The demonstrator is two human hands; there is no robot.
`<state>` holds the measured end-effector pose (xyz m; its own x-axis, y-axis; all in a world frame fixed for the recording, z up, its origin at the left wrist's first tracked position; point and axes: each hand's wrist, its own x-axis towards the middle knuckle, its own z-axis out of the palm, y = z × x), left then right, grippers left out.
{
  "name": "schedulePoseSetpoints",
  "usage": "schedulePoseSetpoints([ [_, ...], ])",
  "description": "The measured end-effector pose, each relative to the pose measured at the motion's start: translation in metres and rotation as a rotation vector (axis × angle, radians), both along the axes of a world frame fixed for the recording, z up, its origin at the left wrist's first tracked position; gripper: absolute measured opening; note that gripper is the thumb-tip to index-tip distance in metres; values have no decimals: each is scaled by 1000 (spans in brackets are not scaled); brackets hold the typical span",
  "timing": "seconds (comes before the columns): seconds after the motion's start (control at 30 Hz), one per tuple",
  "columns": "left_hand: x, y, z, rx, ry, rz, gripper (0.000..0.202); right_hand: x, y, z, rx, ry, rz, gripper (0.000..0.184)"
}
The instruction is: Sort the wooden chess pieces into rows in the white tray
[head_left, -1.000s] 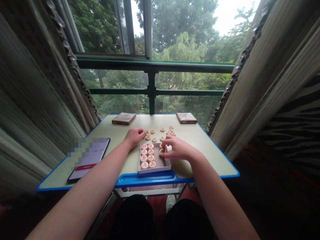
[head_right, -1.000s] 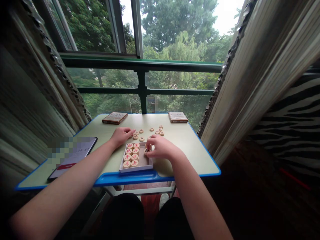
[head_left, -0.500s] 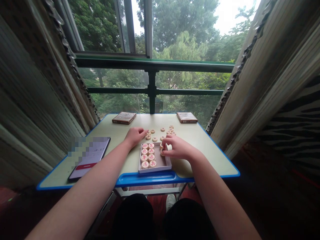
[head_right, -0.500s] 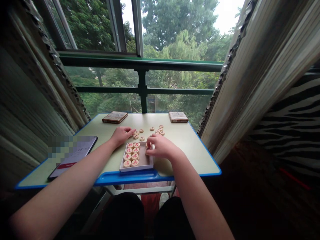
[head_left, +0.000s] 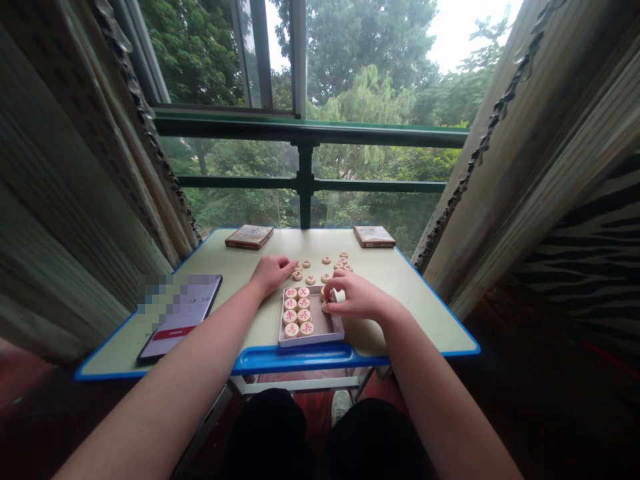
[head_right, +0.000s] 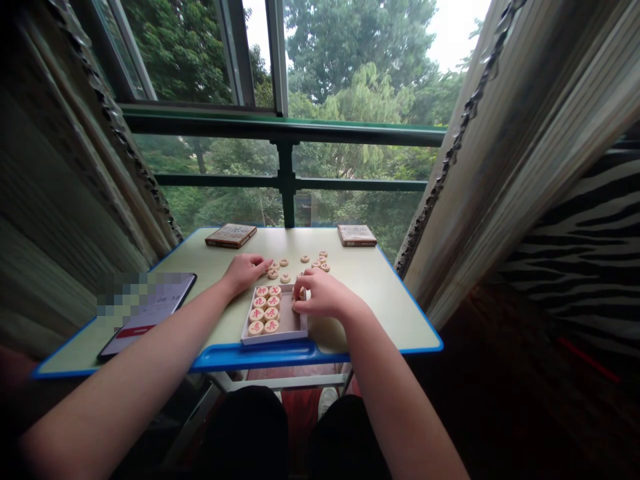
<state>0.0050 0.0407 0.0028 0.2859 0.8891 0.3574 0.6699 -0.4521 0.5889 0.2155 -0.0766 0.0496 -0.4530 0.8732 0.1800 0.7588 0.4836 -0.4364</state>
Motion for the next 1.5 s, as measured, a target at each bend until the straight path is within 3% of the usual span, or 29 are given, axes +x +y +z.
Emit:
schedulePoseSetpoints([
  [0.6,-1,0,1,20,25,-4,43,0,0,0,2,16,1,14],
  [0.77,0,1,2,69,17,11,35,2,4,0,34,46,0,10],
  [0.83,2,2,1,76,-12,-6,30,5,9,-1,79,84,-63,11],
  [0.93,4,3,-2,32,-31,-95,32,13,20,-8,171,141,-306,19],
  [1.0,5,3,-4,3,-10,-178,31,19,27,-15,209,113,-459,23],
  [1.07,5,3,-5,-4,14,-232,29,25,34,-22,193,46,-528,23],
  [1.2,2,2,-5,14,34,-237,28,30,42,-33,126,28,-531,22],
  [1.37,0,3,-4,34,71,-186,27,31,46,-36,170,71,-527,27],
  [1.5,1,4,-4,46,80,-222,28,29,46,-38,145,69,-492,24],
])
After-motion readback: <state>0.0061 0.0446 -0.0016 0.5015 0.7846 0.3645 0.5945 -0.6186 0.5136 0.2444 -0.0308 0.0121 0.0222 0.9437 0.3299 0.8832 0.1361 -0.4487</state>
